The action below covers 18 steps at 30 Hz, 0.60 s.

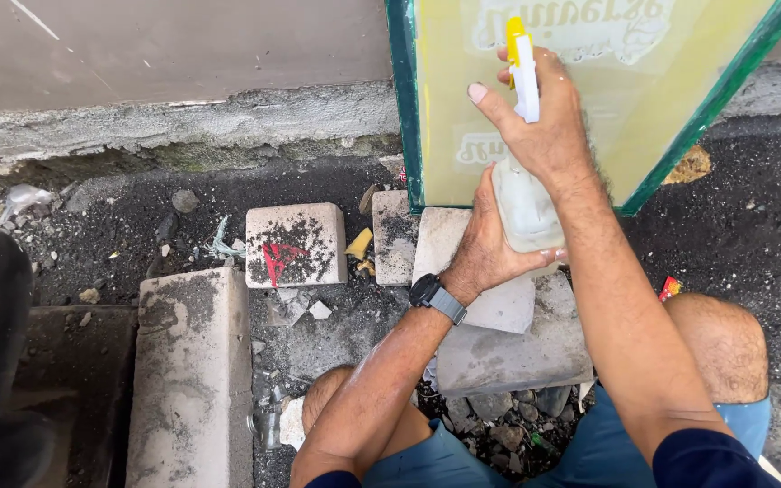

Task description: The person sprays a cleaning solution onto a screen printing frame.

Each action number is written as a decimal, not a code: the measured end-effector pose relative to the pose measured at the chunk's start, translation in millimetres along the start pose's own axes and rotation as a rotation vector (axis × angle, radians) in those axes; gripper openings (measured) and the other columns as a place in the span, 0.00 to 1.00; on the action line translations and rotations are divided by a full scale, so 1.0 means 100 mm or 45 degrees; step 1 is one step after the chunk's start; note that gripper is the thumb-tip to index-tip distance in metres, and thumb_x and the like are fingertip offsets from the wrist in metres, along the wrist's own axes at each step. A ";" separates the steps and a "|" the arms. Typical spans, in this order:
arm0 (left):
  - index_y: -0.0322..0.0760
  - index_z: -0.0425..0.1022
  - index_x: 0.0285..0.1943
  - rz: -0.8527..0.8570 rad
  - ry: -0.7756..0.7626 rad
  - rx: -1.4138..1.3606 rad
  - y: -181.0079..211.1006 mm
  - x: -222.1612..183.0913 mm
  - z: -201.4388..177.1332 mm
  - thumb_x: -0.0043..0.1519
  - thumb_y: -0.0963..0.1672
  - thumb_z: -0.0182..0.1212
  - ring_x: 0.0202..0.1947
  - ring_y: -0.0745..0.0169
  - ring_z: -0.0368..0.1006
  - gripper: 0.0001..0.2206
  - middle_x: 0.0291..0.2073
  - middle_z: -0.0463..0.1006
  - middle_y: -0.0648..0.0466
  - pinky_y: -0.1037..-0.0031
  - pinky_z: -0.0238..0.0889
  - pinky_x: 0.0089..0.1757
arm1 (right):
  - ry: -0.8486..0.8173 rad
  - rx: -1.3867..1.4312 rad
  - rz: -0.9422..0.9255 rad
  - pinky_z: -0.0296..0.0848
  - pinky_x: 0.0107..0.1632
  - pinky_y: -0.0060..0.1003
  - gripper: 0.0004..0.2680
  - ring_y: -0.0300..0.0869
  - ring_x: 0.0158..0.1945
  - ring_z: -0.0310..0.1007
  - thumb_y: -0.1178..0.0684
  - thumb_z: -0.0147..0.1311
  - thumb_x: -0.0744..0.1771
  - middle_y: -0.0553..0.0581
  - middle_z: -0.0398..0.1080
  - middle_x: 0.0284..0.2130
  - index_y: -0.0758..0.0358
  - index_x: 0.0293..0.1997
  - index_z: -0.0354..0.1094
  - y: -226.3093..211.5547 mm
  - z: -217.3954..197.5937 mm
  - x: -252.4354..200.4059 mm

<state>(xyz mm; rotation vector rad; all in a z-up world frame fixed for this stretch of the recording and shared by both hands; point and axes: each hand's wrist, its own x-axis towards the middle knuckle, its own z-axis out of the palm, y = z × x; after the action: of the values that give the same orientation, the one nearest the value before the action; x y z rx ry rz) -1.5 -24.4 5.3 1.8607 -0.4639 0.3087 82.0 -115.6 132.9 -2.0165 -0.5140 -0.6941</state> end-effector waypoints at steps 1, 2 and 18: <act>0.24 0.31 0.80 -0.001 -0.004 0.003 0.01 0.00 0.00 0.43 0.56 0.81 0.74 0.33 0.55 0.66 0.72 0.52 0.28 0.56 0.53 0.70 | 0.003 0.002 0.004 0.73 0.38 0.40 0.13 0.44 0.34 0.75 0.48 0.64 0.68 0.57 0.74 0.30 0.70 0.43 0.71 0.04 0.00 -0.02; 0.23 0.31 0.80 0.006 -0.016 0.003 0.02 0.01 0.01 0.43 0.56 0.81 0.74 0.33 0.55 0.66 0.73 0.53 0.27 0.56 0.53 0.70 | 0.021 -0.047 -0.001 0.73 0.38 0.40 0.13 0.44 0.34 0.75 0.48 0.64 0.69 0.58 0.74 0.30 0.71 0.42 0.70 0.08 0.00 -0.04; 0.26 0.29 0.81 -0.001 -0.019 -0.029 0.03 -0.03 0.08 0.43 0.53 0.81 0.75 0.35 0.55 0.66 0.73 0.52 0.29 0.57 0.53 0.71 | 0.027 -0.101 -0.137 0.72 0.38 0.44 0.13 0.48 0.34 0.76 0.48 0.65 0.68 0.60 0.73 0.30 0.71 0.41 0.70 0.08 -0.03 -0.05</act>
<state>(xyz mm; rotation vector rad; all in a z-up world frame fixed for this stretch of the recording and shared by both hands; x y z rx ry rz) -5.9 -32.7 4.2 1.8422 -0.4748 0.2883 82.1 -122.1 125.7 -2.0647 -0.5946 -0.8119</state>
